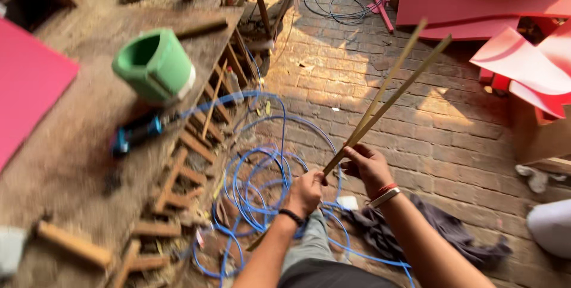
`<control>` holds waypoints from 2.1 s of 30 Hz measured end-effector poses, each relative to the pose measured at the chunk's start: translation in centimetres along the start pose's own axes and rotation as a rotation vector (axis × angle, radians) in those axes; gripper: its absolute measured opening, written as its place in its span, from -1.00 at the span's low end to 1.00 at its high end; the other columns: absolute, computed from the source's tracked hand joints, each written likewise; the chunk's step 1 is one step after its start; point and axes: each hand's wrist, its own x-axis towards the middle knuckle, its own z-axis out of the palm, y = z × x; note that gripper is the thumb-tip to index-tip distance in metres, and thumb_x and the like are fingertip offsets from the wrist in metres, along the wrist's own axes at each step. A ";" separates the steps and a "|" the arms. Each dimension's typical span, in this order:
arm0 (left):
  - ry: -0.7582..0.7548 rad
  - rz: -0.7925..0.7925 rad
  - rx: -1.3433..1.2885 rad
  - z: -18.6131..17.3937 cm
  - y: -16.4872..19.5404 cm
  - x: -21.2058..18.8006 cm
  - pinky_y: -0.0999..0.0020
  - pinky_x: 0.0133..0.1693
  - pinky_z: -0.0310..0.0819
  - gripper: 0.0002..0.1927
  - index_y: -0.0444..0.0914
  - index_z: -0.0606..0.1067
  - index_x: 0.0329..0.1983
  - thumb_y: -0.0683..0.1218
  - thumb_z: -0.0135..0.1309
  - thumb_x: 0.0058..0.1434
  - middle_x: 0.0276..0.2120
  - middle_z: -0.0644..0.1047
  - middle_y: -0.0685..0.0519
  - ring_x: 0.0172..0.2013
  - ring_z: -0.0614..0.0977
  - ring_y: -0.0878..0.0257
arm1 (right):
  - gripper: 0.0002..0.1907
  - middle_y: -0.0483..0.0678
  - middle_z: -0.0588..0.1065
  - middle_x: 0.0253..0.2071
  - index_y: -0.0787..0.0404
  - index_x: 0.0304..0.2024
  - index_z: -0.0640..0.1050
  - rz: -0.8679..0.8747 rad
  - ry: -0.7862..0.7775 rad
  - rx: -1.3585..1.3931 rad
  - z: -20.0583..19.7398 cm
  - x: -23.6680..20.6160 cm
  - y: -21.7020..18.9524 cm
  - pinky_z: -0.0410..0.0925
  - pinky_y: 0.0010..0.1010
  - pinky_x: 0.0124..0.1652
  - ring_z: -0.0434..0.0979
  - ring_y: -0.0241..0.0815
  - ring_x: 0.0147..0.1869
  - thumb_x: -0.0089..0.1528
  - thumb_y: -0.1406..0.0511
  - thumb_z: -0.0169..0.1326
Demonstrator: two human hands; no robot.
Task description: The person carries thin wooden slats across the workshop, positions them across a wooden furniture frame, and staples them in place with a pneumatic nail gun. They then pull gray fabric over the frame, stretch it taut, and staple the fabric along the frame edges, working around the sides.
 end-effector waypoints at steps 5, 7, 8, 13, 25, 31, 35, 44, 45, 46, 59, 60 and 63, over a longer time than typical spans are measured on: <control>-0.016 0.044 0.124 -3.2 4.5 18.1 -0.02 -0.22 0.48 -0.60 -0.13 0.60 -0.19 0.16 -0.18 0.42 -0.32 0.64 -0.13 -0.19 0.64 -0.18 | -0.68 -0.06 0.62 -0.18 0.22 0.04 0.57 -0.010 0.048 0.055 0.9 15.8 -9.5 0.46 -0.42 -0.32 0.60 -0.24 -0.34 0.28 0.23 0.16; 0.006 0.066 0.125 -4.2 6.1 23.8 -0.02 -0.22 0.48 -0.62 -0.13 0.59 -0.16 0.16 -0.16 0.40 -0.31 0.64 -0.11 -0.18 0.64 -0.17 | -0.66 -0.03 0.65 -0.16 0.20 0.07 0.55 -0.029 0.036 0.052 1.2 20.7 -13.0 0.44 -0.43 -0.31 0.61 -0.25 -0.32 0.28 0.23 0.13; 0.016 0.068 0.104 -4.6 6.8 26.6 -0.01 -0.22 0.49 -0.63 -0.13 0.59 -0.14 0.16 -0.14 0.39 -0.31 0.64 -0.12 -0.18 0.65 -0.16 | -0.66 -0.03 0.64 -0.15 0.20 0.08 0.55 -0.043 0.021 0.063 1.7 23.4 -14.5 0.44 -0.44 -0.31 0.61 -0.26 -0.31 0.29 0.23 0.12; 0.001 -0.031 0.080 -5.2 8.4 41.2 0.03 -0.26 0.49 -0.64 -0.13 0.57 -0.12 0.20 -0.02 0.33 -0.38 0.63 -0.11 -0.25 0.66 -0.11 | -0.69 -0.03 0.65 -0.12 0.22 0.09 0.55 -0.065 -0.008 0.094 1.6 37.3 -19.7 0.45 -0.43 -0.27 0.60 -0.27 -0.28 0.31 0.26 0.09; 0.242 -0.252 -0.036 -4.7 13.0 83.3 0.17 -0.39 0.48 -0.66 -0.10 0.61 -0.12 0.19 0.04 0.29 -0.50 0.64 0.04 -0.44 0.67 0.12 | -0.59 -0.04 0.65 -0.07 0.19 0.19 0.54 0.062 -0.277 0.068 2.2 79.9 -38.8 0.44 -0.44 -0.30 0.58 -0.28 -0.32 0.29 0.27 0.09; 0.392 -0.332 -0.057 -8.4 11.7 100.6 0.22 -0.37 0.47 -0.64 -0.16 0.63 -0.14 0.17 0.00 0.36 -0.48 0.63 0.04 -0.42 0.67 0.16 | -0.58 -0.02 0.62 -0.06 0.28 0.17 0.54 0.091 -0.433 -0.035 7.4 97.2 -46.9 0.47 -0.42 -0.29 0.63 -0.24 -0.27 0.30 0.22 0.12; 0.602 -0.232 -0.105 -11.0 7.7 113.1 0.26 -0.36 0.49 -0.66 -0.18 0.61 -0.17 0.14 0.00 0.32 -0.44 0.65 0.07 -0.39 0.68 0.21 | -0.59 -0.09 0.67 -0.04 0.12 0.15 0.55 0.151 -0.532 -0.229 10.4 109.3 -48.9 0.48 -0.43 -0.25 0.66 -0.28 -0.23 0.25 0.22 0.12; 0.719 -0.324 -0.243 -22.8 -1.4 142.3 0.30 -0.36 0.48 -0.64 -0.20 0.62 -0.15 0.17 0.11 0.30 -0.51 0.61 0.06 -0.43 0.63 0.22 | -0.67 -0.11 0.68 -0.13 0.18 0.04 0.61 0.157 -0.502 -0.493 17.3 140.5 -51.9 0.46 -0.39 -0.18 0.66 -0.24 -0.15 0.25 0.21 0.16; 0.709 -0.334 -0.258 -23.7 -1.7 144.4 0.29 -0.37 0.47 -0.64 -0.17 0.62 -0.10 0.17 0.10 0.29 -0.52 0.59 0.05 -0.44 0.61 0.21 | -0.68 -0.10 0.67 -0.13 0.18 0.02 0.62 0.126 -0.492 -0.526 17.8 143.0 -52.3 0.46 -0.39 -0.18 0.66 -0.25 -0.15 0.25 0.22 0.16; 0.702 -0.345 -0.271 -24.6 -1.9 146.4 0.29 -0.38 0.45 -0.64 -0.15 0.62 -0.05 0.17 0.10 0.28 -0.53 0.57 0.03 -0.46 0.59 0.20 | -0.69 -0.09 0.67 -0.13 0.19 0.01 0.63 0.094 -0.486 -0.558 18.4 145.6 -52.8 0.46 -0.39 -0.18 0.65 -0.26 -0.15 0.25 0.22 0.17; 0.725 -0.638 0.533 -31.5 -2.6 166.4 -0.06 -0.19 0.52 -0.69 0.05 0.57 0.07 0.15 0.04 0.32 -0.22 0.63 -0.01 -0.17 0.64 -0.09 | -0.47 0.13 0.50 0.03 0.20 0.07 0.52 -0.923 -1.260 -1.143 34.9 168.2 -52.2 0.38 -0.08 0.10 0.48 0.19 0.15 0.05 0.25 0.30; 0.718 -0.660 0.538 -32.0 -2.5 167.0 -0.08 -0.20 0.51 -0.67 0.05 0.55 0.09 0.16 0.03 0.31 -0.23 0.62 -0.02 -0.18 0.64 -0.09 | -0.40 0.15 0.49 0.04 0.21 0.11 0.47 -0.912 -1.338 -1.161 36.0 168.8 -52.0 0.36 -0.08 0.11 0.47 0.20 0.17 0.03 0.25 0.31; 0.737 -0.691 0.568 -33.0 -3.3 169.3 -0.09 -0.19 0.52 -0.65 0.07 0.55 0.10 0.18 0.01 0.31 -0.22 0.62 -0.01 -0.17 0.65 -0.09 | -0.25 0.20 0.47 0.10 0.24 0.23 0.33 -0.821 -1.540 -1.314 38.3 170.1 -52.1 0.33 -0.06 0.14 0.44 0.21 0.22 0.01 0.27 0.29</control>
